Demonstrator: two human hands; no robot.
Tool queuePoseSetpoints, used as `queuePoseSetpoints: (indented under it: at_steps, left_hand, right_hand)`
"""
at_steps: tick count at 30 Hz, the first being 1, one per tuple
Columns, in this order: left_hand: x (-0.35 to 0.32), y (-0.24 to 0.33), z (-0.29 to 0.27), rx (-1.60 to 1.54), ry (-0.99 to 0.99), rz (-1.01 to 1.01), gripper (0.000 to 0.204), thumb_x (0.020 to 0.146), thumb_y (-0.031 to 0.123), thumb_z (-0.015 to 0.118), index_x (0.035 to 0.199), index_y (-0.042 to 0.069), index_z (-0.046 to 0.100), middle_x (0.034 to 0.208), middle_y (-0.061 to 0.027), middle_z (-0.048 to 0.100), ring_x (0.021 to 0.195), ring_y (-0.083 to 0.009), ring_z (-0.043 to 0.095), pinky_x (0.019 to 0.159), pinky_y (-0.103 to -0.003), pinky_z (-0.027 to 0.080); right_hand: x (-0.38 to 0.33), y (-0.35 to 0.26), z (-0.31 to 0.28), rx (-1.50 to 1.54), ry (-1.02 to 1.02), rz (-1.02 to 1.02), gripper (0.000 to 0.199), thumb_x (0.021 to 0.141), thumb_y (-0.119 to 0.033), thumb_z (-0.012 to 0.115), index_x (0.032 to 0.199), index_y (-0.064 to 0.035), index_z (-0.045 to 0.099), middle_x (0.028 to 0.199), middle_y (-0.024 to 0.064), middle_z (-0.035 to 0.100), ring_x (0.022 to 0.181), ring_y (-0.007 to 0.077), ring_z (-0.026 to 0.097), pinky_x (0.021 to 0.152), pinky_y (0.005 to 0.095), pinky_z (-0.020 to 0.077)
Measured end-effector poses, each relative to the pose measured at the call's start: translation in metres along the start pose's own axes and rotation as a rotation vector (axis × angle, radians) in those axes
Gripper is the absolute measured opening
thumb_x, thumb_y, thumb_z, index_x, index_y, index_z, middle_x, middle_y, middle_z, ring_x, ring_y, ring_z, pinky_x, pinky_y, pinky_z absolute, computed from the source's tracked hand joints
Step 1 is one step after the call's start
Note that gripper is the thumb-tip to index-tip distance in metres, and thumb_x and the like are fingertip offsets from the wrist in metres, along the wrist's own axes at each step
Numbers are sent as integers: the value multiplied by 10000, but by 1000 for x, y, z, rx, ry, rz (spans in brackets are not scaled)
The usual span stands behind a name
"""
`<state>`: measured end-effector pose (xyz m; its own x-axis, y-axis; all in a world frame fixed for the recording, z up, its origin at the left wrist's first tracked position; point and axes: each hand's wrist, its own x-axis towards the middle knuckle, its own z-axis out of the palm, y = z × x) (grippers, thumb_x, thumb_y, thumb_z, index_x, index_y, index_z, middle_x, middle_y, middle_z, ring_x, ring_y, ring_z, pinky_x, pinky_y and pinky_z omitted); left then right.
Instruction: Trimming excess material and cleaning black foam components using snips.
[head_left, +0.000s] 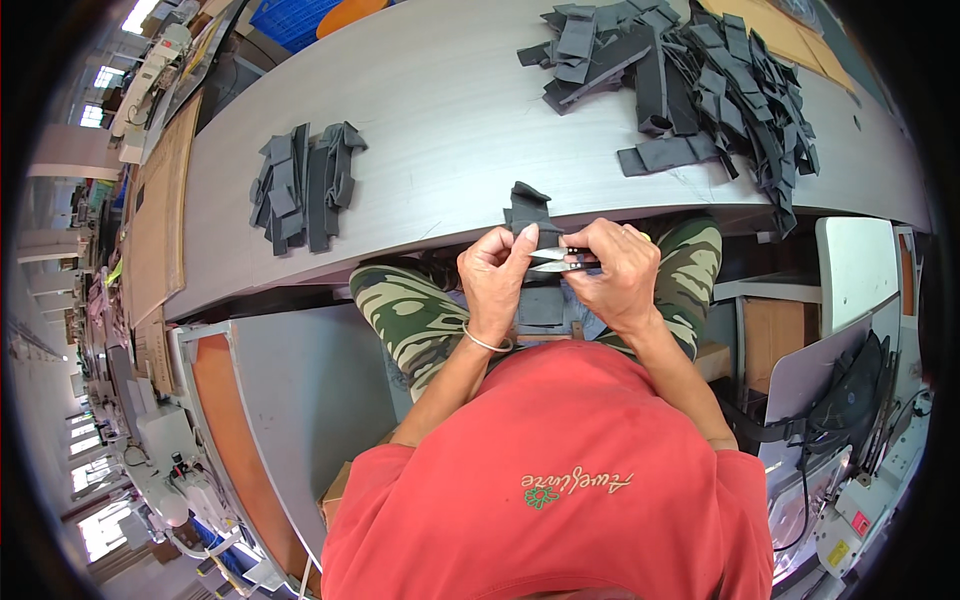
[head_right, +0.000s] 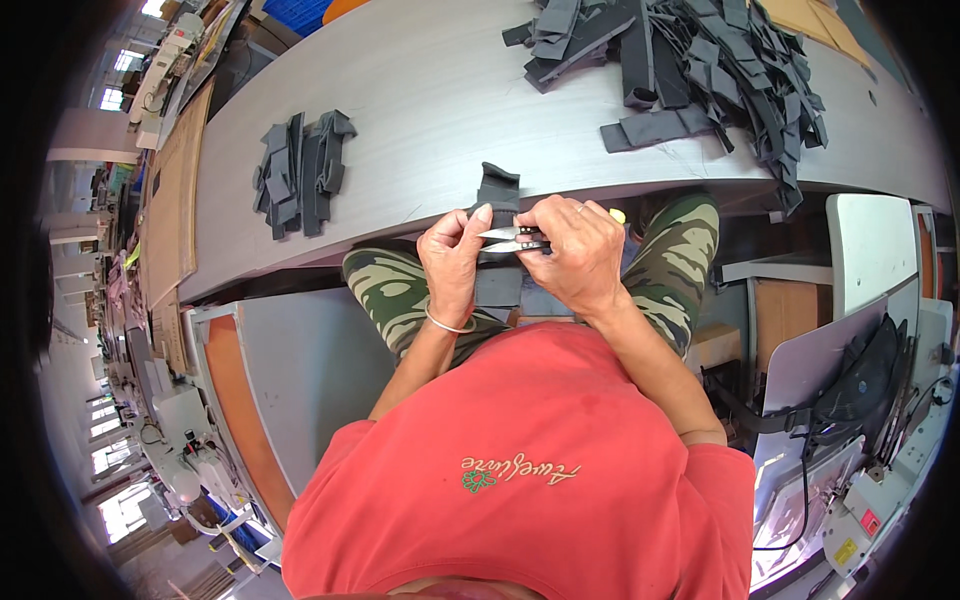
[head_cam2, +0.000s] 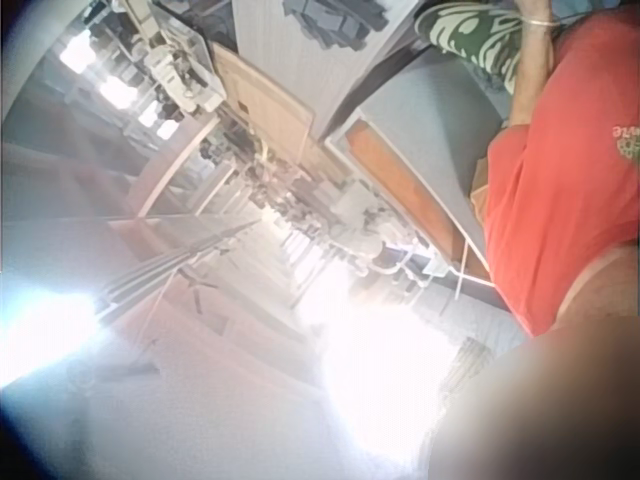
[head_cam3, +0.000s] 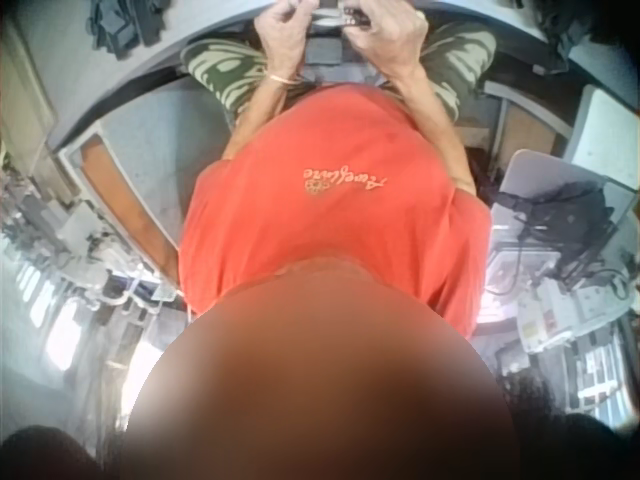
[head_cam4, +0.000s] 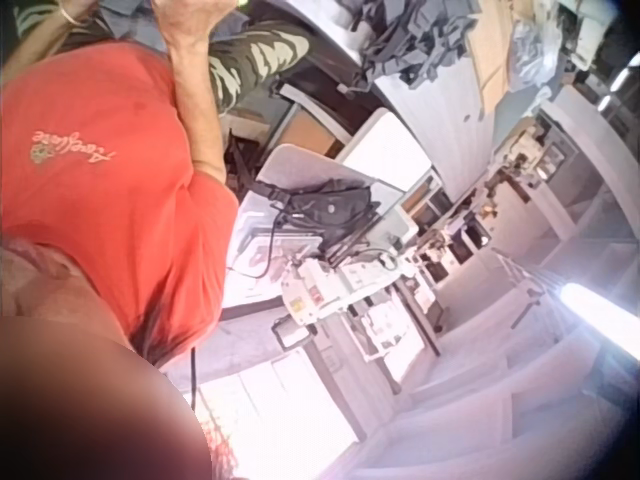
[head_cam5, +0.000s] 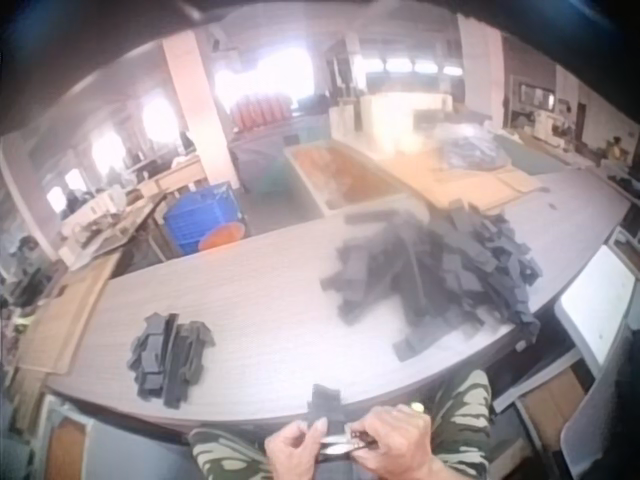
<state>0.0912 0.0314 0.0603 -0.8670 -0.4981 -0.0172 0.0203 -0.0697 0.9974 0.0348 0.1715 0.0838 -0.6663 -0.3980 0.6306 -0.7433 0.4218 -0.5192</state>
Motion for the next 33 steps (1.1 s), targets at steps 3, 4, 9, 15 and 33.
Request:
queuePoseSetpoints:
  at_steps: [3, 4, 9, 15, 33]
  left_hand:
    - [-2, 6, 2, 118, 16, 63, 373, 834, 144, 707, 573, 29, 466, 536, 89, 375, 538, -5, 300, 440, -204, 235]
    - [-2, 7, 2, 116, 15, 62, 373, 834, 144, 707, 573, 29, 466, 536, 89, 375, 538, -5, 300, 440, -204, 235]
    - [0, 9, -2, 121, -50, 7, 369, 830, 134, 707, 570, 37, 464, 547, 95, 374, 541, -1, 295, 446, -203, 215]
    - [5, 12, -8, -98, -41, -202, 397, 863, 153, 673, 544, 90, 445, 566, 116, 360, 541, 6, 261, 455, -211, 186]
    - [3, 14, -9, -115, -98, -230, 397, 873, 192, 669, 542, 98, 471, 549, 111, 399, 519, 11, 288, 436, -199, 201]
  right_hand:
    - [-1, 0, -4, -67, -24, -37, 208, 568, -64, 719, 731, -88, 591, 645, 21, 573, 575, 181, 589, 507, 299, 388]
    - [0, -1, -6, 43, -55, 46, 181, 613, -56, 722, 738, -72, 592, 653, 8, 585, 580, 145, 587, 516, 276, 391]
    - [2, 4, -12, 787, -30, 668, 73, 840, -46, 662, 814, -1, 612, 720, -35, 593, 690, 11, 503, 609, 186, 414]
    - [5, 6, -27, 335, -62, 371, 235, 747, -84, 712, 979, -74, 669, 855, 40, 634, 731, 155, 565, 649, 265, 429]
    - [3, 8, -22, 2, -135, 79, 211, 697, -111, 726, 903, -149, 715, 720, -13, 619, 641, 184, 494, 633, 297, 342]
